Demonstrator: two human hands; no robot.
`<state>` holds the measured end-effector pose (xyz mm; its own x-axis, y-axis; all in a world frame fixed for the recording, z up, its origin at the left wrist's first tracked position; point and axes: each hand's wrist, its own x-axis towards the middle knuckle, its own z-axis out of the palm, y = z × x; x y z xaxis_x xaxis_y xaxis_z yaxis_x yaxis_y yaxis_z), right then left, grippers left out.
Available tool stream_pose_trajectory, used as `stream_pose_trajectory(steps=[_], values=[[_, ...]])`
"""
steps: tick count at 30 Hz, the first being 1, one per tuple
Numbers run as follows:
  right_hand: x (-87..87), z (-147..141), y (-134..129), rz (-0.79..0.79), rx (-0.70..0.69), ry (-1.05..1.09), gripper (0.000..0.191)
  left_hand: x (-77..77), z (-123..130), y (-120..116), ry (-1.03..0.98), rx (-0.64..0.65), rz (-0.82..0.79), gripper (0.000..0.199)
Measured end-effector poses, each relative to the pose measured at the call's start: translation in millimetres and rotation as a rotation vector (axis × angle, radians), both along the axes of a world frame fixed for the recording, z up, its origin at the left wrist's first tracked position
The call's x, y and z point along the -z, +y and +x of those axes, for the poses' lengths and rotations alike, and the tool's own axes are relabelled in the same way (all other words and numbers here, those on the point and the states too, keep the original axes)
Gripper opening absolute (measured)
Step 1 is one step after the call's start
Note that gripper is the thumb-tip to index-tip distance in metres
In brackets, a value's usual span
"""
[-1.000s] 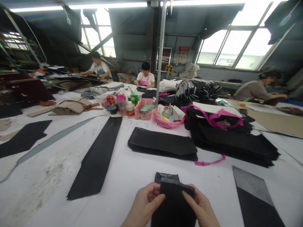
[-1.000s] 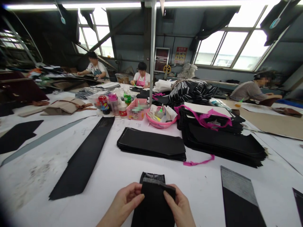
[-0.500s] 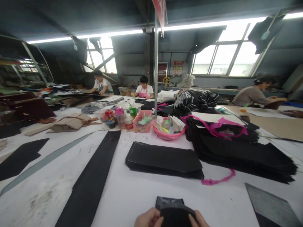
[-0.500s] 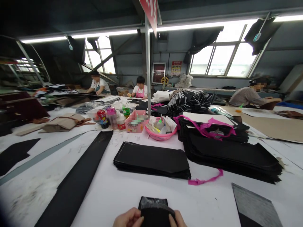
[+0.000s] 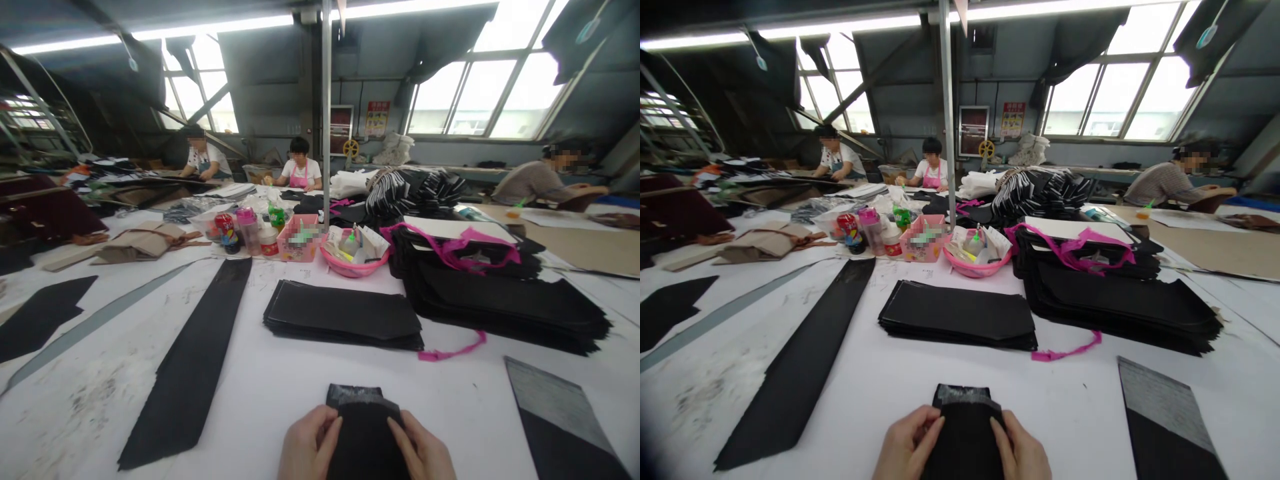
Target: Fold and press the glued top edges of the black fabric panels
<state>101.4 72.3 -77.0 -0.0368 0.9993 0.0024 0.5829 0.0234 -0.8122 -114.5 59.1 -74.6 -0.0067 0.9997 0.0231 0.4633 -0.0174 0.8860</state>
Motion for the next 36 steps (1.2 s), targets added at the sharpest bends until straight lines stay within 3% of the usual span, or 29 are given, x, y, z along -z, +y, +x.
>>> stream_pose_trajectory(steps=[3,7,15,27,36], values=[[-10.0,-8.2,-4.7,-0.034,0.037,-0.006,0.036,-7.0,-2.3,-2.4,0.006,0.008,-0.038,0.03],[-15.8,-13.6,-6.1,-0.058,0.076,-0.051,0.036,-4.7,-6.2,-4.1,0.014,0.023,-0.085,0.028],[-23.2,-16.8,-8.5,-0.026,0.097,-0.21,0.042,-10.2,-7.7,-5.4,-0.117,-0.006,-0.184,0.033],[-25.9,-21.2,-8.6,-0.102,0.113,-0.228,0.034,-12.8,-9.9,-9.0,-0.15,-0.1,-0.216,0.031],[-25.6,-24.4,-8.2,-0.048,0.128,-0.309,0.036,-11.3,-11.2,-9.4,-0.045,-0.125,-0.179,0.028]])
